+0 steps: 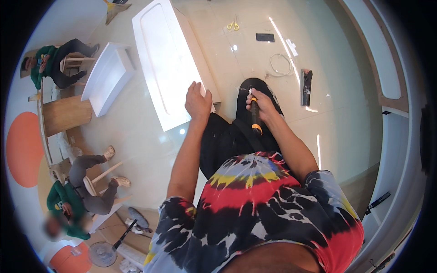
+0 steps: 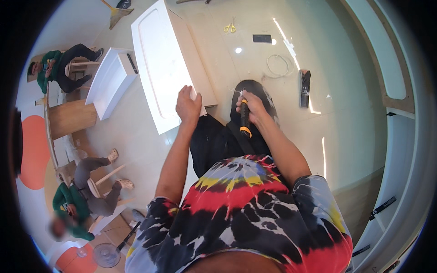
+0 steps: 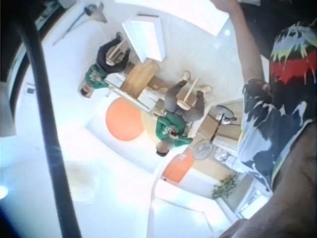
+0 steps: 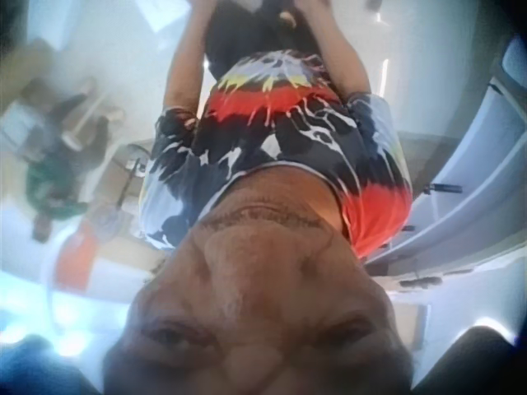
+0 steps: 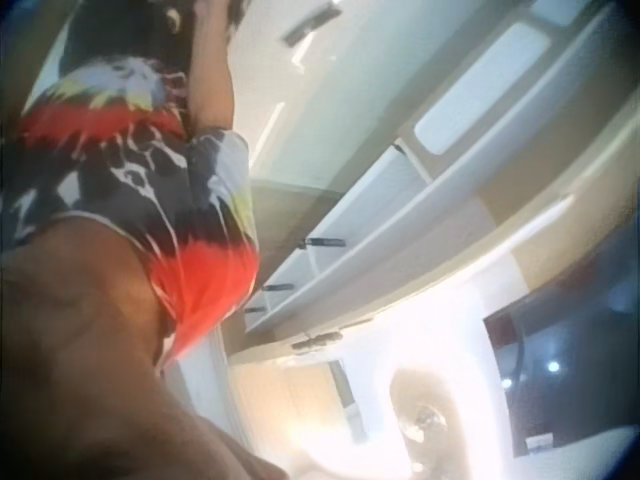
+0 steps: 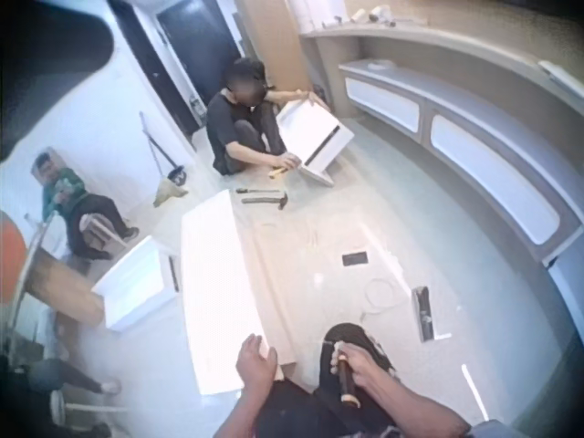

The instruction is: The person kneels on the floor and uses a utility knife to trim protective film from the edges of a white cabinet door. They then use a sanding block to smooth the surface of the door.

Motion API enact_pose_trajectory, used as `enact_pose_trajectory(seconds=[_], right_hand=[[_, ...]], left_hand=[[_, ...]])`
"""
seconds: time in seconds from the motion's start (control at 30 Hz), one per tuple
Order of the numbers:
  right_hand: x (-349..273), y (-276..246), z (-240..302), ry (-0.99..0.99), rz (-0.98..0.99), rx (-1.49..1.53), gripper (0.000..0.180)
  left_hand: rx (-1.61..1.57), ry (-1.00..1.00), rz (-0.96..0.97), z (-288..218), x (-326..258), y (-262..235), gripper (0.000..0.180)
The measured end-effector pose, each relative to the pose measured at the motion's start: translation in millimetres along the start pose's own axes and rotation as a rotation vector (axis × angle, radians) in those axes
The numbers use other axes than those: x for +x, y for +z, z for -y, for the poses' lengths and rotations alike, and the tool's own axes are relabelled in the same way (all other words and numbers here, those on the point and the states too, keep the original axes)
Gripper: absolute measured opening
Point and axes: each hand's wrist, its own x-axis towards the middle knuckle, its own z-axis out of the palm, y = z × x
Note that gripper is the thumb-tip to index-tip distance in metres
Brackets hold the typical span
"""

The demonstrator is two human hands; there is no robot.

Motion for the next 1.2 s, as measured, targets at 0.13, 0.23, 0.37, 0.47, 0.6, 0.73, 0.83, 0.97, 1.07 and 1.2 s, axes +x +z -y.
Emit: enact_pose_trajectory(seconds=[0.13, 0.23, 0.37, 0.47, 0.6, 0.73, 0.83, 0.97, 1.07, 1.2], right_hand=[[-6, 4, -23, 0.034, 0.135, -0.337, 0.018], [-8, 23, -25, 0.001, 0.162, -0.398, 0.022], [-9, 74, -26, -0.212, 0.101, -0.902, 0.028], [18, 106, -66, -0.633, 0.063, -1.015, 0.030], [12, 136, -68, -0.705, 0.071, -1.263, 0.037], [6, 129, -80, -0.782, 0.121, -1.264, 0.036], [13, 135, -82, -0.782, 0.074, -1.169, 0.034], [46, 160, -64, -0.781, 0.014, -1.199, 0.029], [56, 158, -57, -0.741, 0.024, -1.208, 0.027], [4, 127, -69, -0.593, 0.084, -1.143, 0.029]], left_hand=[[0.130, -0.058, 0.044, -14, 35, -22, 0.039], [0.045, -0.182, 0.086, 0, 60, -24, 0.036], [-0.296, -0.432, -0.024, 49, 38, -33, 0.036], [-0.006, -0.296, -0.087, 77, -3, -49, 0.037], [0.077, -0.506, -0.073, 96, -51, -67, 0.053], [-0.051, -0.664, -0.064, 109, -51, -64, 0.076], [0.030, -0.715, -0.044, 117, -36, -59, 0.083], [0.114, -0.719, 0.064, 126, -27, -56, 0.092], [0.080, -0.717, 0.157, 126, -20, -60, 0.088], [-0.292, -0.888, 0.045, 173, 4, -75, 0.076]])
